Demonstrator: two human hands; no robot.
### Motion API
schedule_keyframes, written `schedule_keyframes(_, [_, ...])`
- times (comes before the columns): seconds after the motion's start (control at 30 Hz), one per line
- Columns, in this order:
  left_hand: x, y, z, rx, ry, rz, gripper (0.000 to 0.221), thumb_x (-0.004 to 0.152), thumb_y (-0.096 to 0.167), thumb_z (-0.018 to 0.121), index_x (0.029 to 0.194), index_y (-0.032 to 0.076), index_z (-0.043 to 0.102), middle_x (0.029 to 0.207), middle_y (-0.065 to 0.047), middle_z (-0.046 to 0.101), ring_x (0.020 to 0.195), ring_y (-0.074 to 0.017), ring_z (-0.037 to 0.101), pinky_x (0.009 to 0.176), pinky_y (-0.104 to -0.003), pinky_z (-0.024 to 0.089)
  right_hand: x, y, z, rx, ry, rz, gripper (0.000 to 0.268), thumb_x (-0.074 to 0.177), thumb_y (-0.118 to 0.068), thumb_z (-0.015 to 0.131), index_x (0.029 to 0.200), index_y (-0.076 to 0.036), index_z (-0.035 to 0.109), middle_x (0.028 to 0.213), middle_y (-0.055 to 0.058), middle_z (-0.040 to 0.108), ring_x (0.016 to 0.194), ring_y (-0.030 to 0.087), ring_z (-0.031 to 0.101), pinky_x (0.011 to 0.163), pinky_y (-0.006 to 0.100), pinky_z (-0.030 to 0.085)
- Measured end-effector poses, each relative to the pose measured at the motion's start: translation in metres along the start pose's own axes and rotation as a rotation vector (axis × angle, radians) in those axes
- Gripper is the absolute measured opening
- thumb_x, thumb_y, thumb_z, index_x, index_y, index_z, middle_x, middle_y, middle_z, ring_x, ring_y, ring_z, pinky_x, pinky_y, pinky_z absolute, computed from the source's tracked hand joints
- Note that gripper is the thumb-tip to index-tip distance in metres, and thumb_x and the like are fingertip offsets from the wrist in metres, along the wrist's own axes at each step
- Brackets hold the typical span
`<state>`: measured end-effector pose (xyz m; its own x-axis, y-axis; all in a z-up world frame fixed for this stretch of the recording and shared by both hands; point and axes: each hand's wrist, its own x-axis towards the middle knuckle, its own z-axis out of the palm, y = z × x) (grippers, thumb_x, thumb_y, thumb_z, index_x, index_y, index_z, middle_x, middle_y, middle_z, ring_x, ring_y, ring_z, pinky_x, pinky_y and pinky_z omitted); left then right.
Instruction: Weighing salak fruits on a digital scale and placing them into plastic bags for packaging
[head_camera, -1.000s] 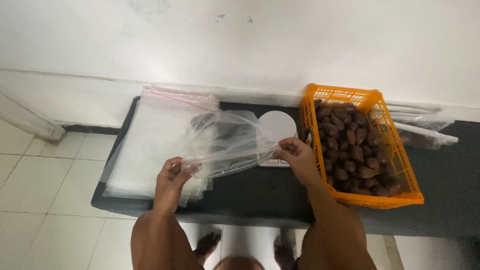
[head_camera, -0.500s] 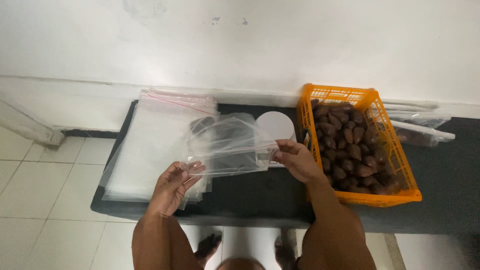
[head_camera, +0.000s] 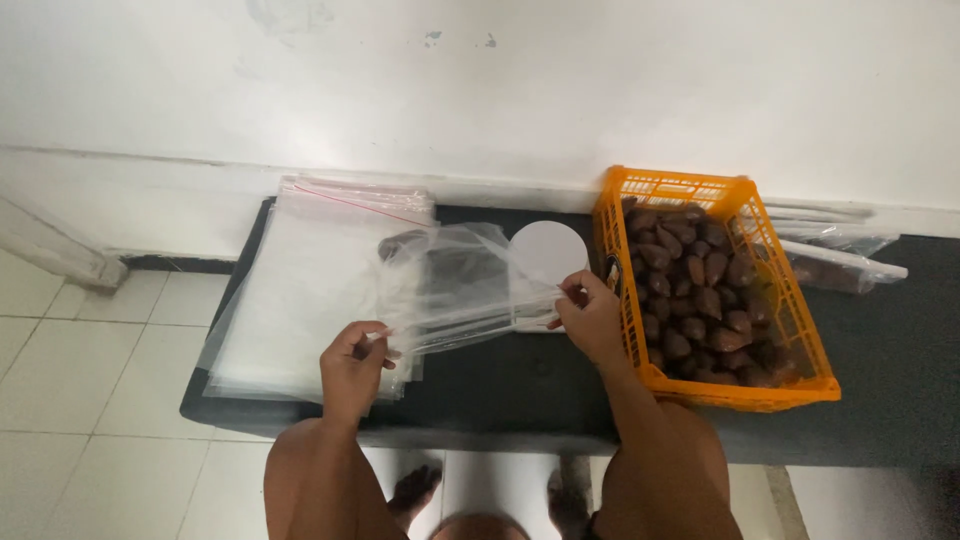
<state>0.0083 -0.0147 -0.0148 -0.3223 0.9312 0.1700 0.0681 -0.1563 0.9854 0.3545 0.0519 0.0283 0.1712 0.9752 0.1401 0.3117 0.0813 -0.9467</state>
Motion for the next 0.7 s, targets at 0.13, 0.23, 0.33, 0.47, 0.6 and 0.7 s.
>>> schedule_keyframes(0.13, [-0.001,0.02,-0.003,0.033,0.02,0.07,0.02,0.087,-0.013,0.064,0.09,0.003,0.076,0.073,-0.014,0.065,0.05,-0.0213,0.07,0.053,-0.034,0.062,0.0,-0.006,-0.013,0.333,-0.219,0.108,0.016,0.082,0.004,0.07,0.095,0.0,0.061,0.092,0.012,0.061,0.079,0.022,0.066,0.071,0.038,0.062])
schedule_keyframes(0.23, [-0.001,0.033,-0.004,-0.045,0.029,0.022,0.018,0.091,-0.01,0.062,0.098,-0.001,0.075,0.071,-0.015,0.065,0.054,-0.0226,0.07,0.055,-0.035,0.063,-0.003,-0.016,-0.02,0.63,-0.425,0.179,0.024,0.085,-0.002,0.075,0.1,-0.003,0.056,0.109,0.01,0.064,0.094,0.018,0.068,0.083,0.034,0.06])
schedule_keyframes(0.33, [0.0,0.029,-0.005,-0.131,0.017,-0.044,0.022,0.095,-0.004,0.06,0.113,-0.004,0.073,0.08,-0.014,0.064,0.063,-0.0231,0.069,0.065,-0.037,0.063,-0.005,-0.024,-0.024,0.733,-0.548,0.164,0.023,0.085,0.0,0.074,0.103,-0.001,0.059,0.105,0.008,0.065,0.096,0.022,0.069,0.088,0.041,0.06])
schedule_keyframes(0.47, [-0.001,0.023,-0.005,-0.18,-0.011,-0.01,0.022,0.093,-0.007,0.066,0.114,-0.003,0.074,0.079,-0.014,0.065,0.067,-0.0225,0.07,0.068,-0.035,0.063,-0.001,-0.006,-0.017,0.673,-0.437,0.12,0.016,0.086,0.01,0.068,0.095,0.001,0.058,0.095,0.007,0.061,0.083,0.019,0.069,0.077,0.038,0.062])
schedule_keyframes(0.6, [0.0,0.011,-0.01,0.074,0.108,0.051,0.024,0.087,-0.01,0.064,0.094,0.007,0.079,0.057,-0.012,0.064,0.05,-0.0175,0.065,0.054,-0.03,0.056,-0.001,-0.016,-0.015,0.241,-0.2,-0.076,0.017,0.078,0.012,0.066,0.085,-0.003,0.062,0.073,0.01,0.064,0.066,0.019,0.064,0.059,0.034,0.052])
schedule_keyframes(0.7, [-0.007,0.031,0.003,0.389,0.22,0.344,0.021,0.094,-0.008,0.065,0.101,0.007,0.079,0.066,-0.013,0.066,0.057,-0.0266,0.069,0.058,-0.037,0.057,-0.005,-0.018,-0.007,-0.267,0.089,-0.533,0.023,0.074,0.01,0.07,0.075,-0.007,0.056,0.053,0.007,0.051,0.045,0.022,0.053,0.044,0.029,0.043])
